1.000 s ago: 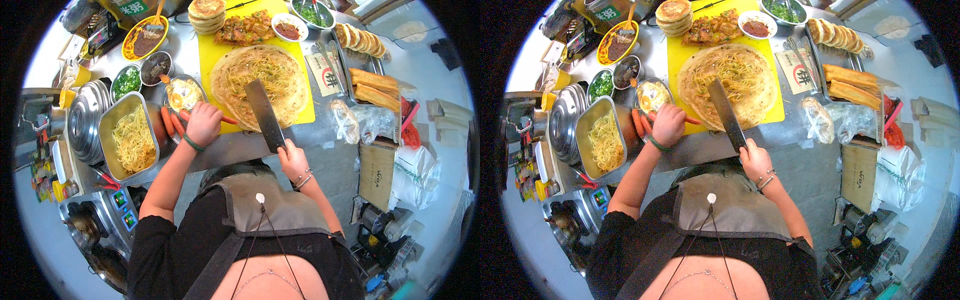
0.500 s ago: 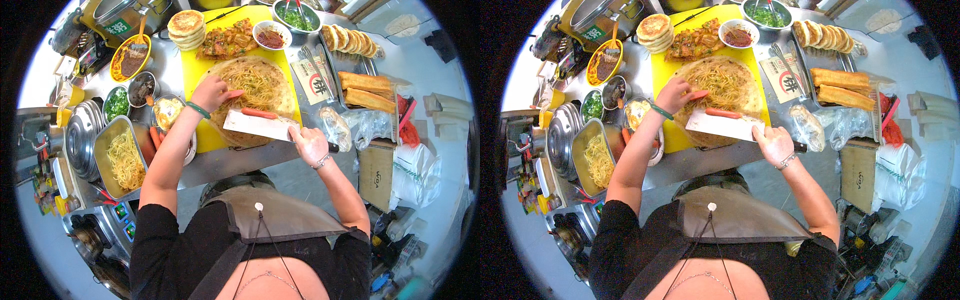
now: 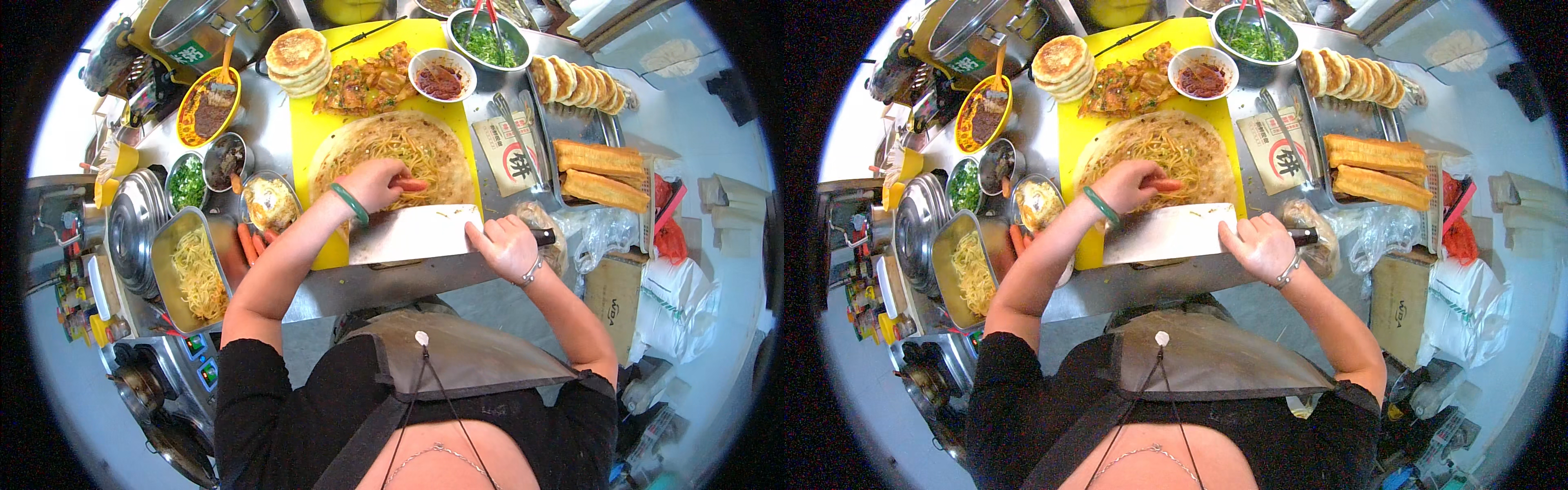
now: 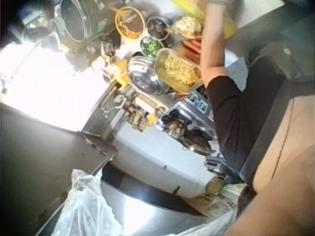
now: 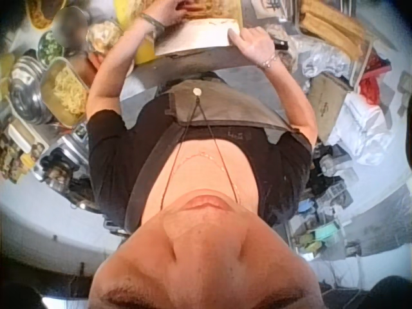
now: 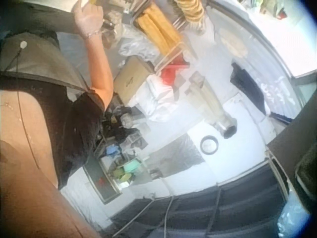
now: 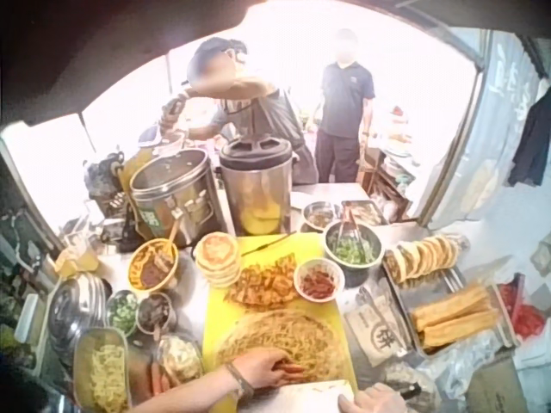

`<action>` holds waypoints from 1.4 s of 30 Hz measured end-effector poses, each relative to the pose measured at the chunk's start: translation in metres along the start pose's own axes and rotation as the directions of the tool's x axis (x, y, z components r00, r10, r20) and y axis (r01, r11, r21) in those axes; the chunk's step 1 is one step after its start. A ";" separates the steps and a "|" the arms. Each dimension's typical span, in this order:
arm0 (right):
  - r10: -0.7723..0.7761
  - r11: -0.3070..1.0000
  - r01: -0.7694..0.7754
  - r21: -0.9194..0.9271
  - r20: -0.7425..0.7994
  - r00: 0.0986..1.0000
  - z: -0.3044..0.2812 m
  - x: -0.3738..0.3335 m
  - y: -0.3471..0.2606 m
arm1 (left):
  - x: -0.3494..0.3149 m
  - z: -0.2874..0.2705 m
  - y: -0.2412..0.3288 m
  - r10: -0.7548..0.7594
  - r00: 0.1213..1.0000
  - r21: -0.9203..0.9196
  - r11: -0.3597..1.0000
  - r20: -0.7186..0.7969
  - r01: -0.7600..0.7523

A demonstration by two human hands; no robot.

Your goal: The person spreads sauce on a large flatbread, adds shredded vegetables, sliced sausages, and a fried egg, then rolls the wrap and places it into a plastic bag. The person hands the bag to a customer.

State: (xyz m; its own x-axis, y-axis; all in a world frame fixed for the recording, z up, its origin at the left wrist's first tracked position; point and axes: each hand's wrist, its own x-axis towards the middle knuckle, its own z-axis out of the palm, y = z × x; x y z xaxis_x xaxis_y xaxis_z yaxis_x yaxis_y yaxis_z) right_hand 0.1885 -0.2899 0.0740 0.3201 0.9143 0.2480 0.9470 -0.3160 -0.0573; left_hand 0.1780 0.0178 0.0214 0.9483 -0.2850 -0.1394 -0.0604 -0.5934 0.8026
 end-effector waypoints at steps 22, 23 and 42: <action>0.319 0.761 -0.397 0.513 0.237 0.917 0.030 -0.028 -0.091 | -0.187 -0.067 -0.093 -0.246 0.419 0.098 0.756 -0.874 0.648; 0.323 0.732 -0.433 0.526 0.291 0.900 0.033 -0.024 -0.098 | -0.191 -0.060 -0.090 -0.245 0.443 0.125 0.746 -0.862 0.654; 0.553 0.398 -0.769 0.500 0.538 0.636 0.045 0.011 -0.176 | -0.156 -0.075 -0.107 -0.847 0.333 -0.166 0.430 -0.414 0.887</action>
State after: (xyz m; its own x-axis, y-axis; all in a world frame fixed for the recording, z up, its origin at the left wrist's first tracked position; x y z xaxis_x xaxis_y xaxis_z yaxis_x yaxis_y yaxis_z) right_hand 0.0265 -0.2130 0.0435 0.7414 0.5427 -0.3946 0.1435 -0.7027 -0.6968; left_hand 0.0599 0.1828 0.0006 0.4960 0.7194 -0.4863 0.8673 -0.3830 0.3180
